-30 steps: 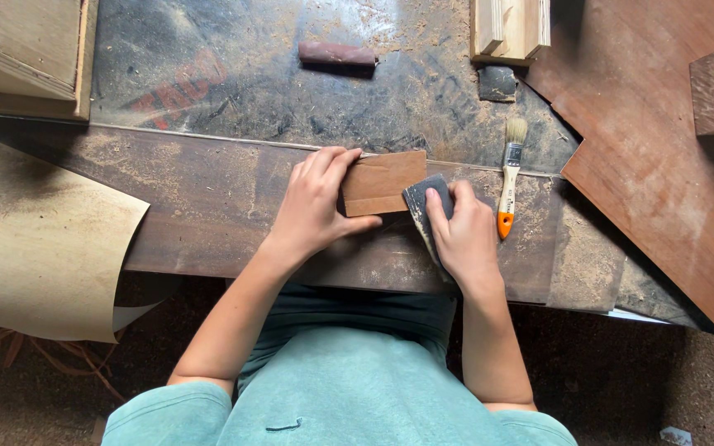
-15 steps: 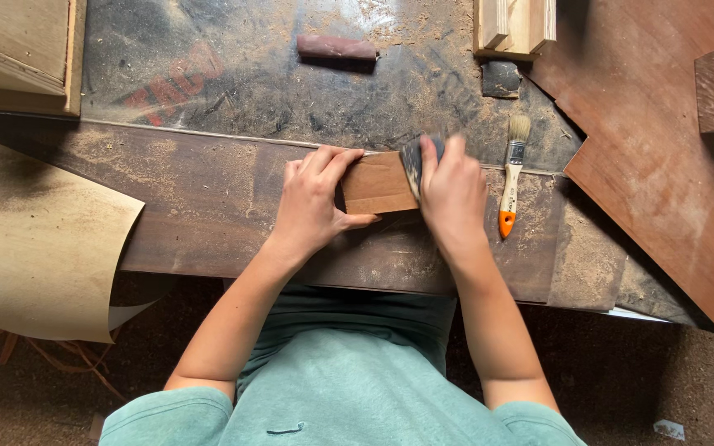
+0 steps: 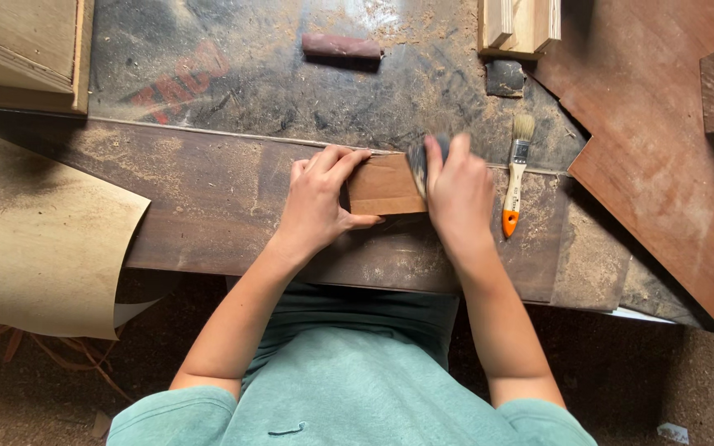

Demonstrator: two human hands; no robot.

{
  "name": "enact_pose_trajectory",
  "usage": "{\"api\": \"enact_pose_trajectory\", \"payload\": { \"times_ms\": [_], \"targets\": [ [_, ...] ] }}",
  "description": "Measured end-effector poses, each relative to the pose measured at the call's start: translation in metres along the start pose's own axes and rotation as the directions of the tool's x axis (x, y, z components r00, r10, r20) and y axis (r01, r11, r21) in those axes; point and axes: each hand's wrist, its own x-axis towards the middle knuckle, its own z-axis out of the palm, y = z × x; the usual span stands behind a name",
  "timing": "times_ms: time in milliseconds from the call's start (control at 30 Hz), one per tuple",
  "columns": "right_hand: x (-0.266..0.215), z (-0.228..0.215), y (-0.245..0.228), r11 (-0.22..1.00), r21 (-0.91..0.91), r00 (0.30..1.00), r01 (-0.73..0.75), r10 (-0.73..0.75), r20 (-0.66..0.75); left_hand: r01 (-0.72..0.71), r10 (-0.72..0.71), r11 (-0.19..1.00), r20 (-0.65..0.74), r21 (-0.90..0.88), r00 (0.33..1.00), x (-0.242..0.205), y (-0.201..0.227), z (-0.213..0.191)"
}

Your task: The person brushes a small wooden box with a brush, then sands a small rectangular wooden block with sandpaper. The person repeatedly brushes and sands the block, focusing on different sides.

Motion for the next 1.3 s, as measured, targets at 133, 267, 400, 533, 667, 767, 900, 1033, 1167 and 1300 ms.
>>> {"api": "enact_pose_trajectory", "payload": {
  "times_ms": [133,267,400,533,667,767,900,1033,1167,1300],
  "targets": [
    [-0.044,-0.012,-0.006,1.000,-0.031,0.998,-0.006,0.008,0.070,-0.022,0.022,1.000,-0.004,0.017,1.000,0.000,-0.003,0.001],
    [-0.020,-0.004,0.001,0.998,-0.056,0.998,0.035,-0.032,0.054,0.002,-0.002,1.000,0.008,0.018,1.000,0.000,-0.001,0.003],
    [0.023,0.006,0.003,0.992,-0.098,0.996,0.083,-0.087,-0.035,0.011,-0.011,1.000,0.001,0.011,1.000,-0.001,0.002,0.002],
    [0.010,0.002,0.005,0.999,-0.017,0.998,0.029,-0.028,0.055,0.014,-0.014,1.000,0.036,0.015,0.999,0.000,0.000,-0.002],
    [-0.049,-0.008,0.001,0.996,-0.063,0.996,0.058,-0.054,0.065,-0.013,0.012,1.000,0.043,0.015,0.999,0.001,-0.004,-0.003],
    [-0.053,-0.011,0.001,0.996,-0.076,0.996,0.045,-0.038,0.084,-0.025,0.024,1.000,0.034,0.012,0.999,0.002,-0.004,0.000],
    [-0.015,-0.005,0.005,1.000,0.016,0.995,0.020,-0.021,0.093,-0.017,0.015,0.999,0.051,0.034,0.999,0.000,-0.005,-0.002],
    [0.025,-0.002,0.014,0.975,0.054,0.969,0.215,-0.206,-0.137,-0.022,0.022,1.000,0.039,0.019,0.999,-0.003,-0.005,-0.001],
    [0.009,-0.009,0.022,0.894,0.390,0.976,0.220,-0.203,-0.084,-0.088,0.089,0.996,0.044,-0.018,0.995,0.007,-0.006,-0.006],
    [-0.025,-0.019,0.031,0.859,0.503,0.995,0.095,-0.092,-0.031,-0.142,0.145,0.989,0.203,-0.027,0.968,0.020,-0.004,-0.014]
  ]
}}
